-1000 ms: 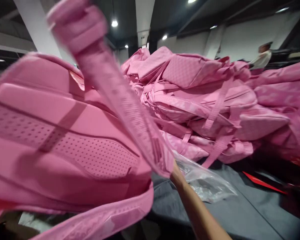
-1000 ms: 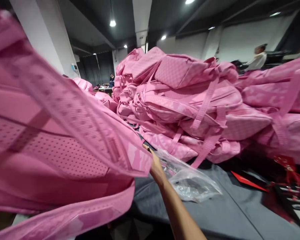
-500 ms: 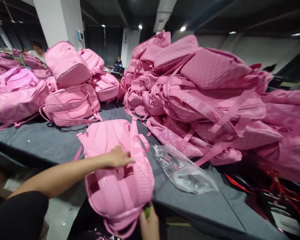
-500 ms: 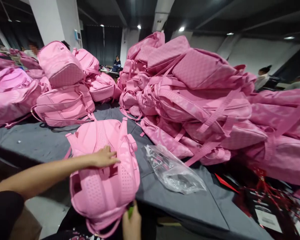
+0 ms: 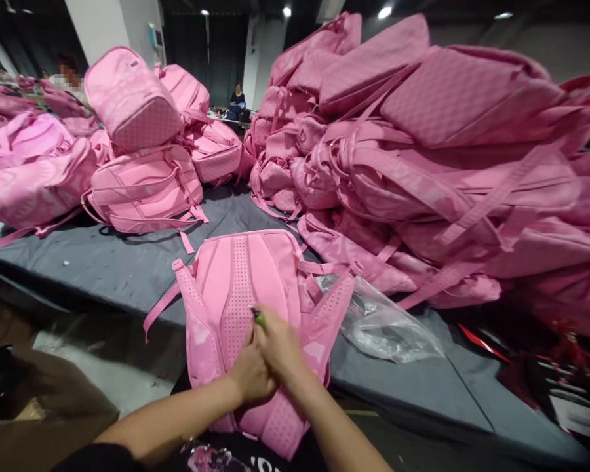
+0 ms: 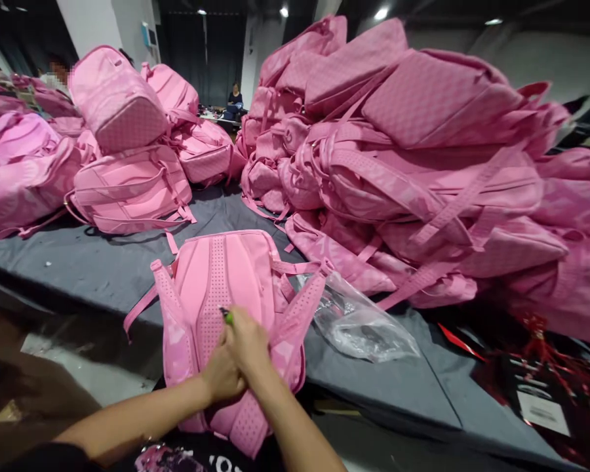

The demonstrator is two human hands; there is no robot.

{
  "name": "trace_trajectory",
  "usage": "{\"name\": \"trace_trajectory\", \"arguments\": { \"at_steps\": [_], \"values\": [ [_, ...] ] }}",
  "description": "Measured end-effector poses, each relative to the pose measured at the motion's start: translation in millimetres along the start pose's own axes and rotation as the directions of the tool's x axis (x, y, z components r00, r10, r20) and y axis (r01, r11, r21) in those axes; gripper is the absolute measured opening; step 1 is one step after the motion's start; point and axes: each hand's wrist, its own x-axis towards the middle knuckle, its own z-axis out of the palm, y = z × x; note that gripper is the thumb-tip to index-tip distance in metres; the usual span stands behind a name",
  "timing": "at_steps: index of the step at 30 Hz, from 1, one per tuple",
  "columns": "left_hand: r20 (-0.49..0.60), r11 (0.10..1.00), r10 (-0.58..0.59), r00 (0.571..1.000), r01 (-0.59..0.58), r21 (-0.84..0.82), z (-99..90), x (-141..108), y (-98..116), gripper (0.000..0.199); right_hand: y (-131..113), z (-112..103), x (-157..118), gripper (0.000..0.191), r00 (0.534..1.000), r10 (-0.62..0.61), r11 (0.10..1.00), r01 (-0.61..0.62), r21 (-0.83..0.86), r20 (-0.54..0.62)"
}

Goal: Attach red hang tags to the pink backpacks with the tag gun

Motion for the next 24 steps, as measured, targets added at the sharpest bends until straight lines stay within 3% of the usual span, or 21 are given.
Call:
{"name": "trace_trajectory", "arguments": {
  "at_steps": [3, 5, 8, 11, 13, 19, 22, 24],
  "values": [
    [-0.078, 0.998, 0.066, 0.995, -0.067, -0.008, -20.7, -6, -18, 0.053, 44, -9, -5, 0.037, 0.953, 0.18, 0.984, -0.177, 0.034, -0.244],
    [-0.124, 0.993, 0.112, 0.986, -0.116, -0.026, -38.8, 14, -33, 0.042, 62, -14, -21, 0.043, 0.914, 0.277, 0.961, -0.263, 0.088, -0.295],
    [-0.089, 0.973, 0.226, 0.97, -0.228, -0.013, -56.9, 82, -50, 0.033, 69, -8, -39, 0.048, 0.929, 0.264, 0.965, -0.256, 0.062, -0.26],
    [0.051, 0.905, 0.421, 0.906, -0.423, 0.041, -63.0, 153, -63, 0.032, 75, 0, -46, 0.052, 0.916, 0.302, 0.952, -0.304, 0.037, -0.265],
    [0.117, 0.864, 0.491, 0.863, -0.5, 0.062, -63.8, 181, -70, 0.032, 85, 0, -46, 0.056, 0.895, 0.336, 0.937, -0.35, 0.005, -0.293],
    [0.188, 0.801, 0.565, 0.804, -0.588, 0.109, -68.3, 193, -77, 0.032, 105, -2, -45, 0.051, 0.936, 0.177, 0.968, -0.221, -0.116, -0.304],
    [0.19, 0.788, 0.574, 0.797, -0.6, 0.138, -88.5, 205, -98, 0.034, 107, 0, -51, 0.043, 0.94, 0.129, 0.974, -0.18, -0.137, -0.316],
    [0.182, 0.803, 0.545, 0.819, -0.572, 0.167, -107.3, 219, -121, 0.035, 109, 0, -55, 0.042, 0.937, 0.09, 0.978, -0.147, -0.147, -0.336]
  ]
}}
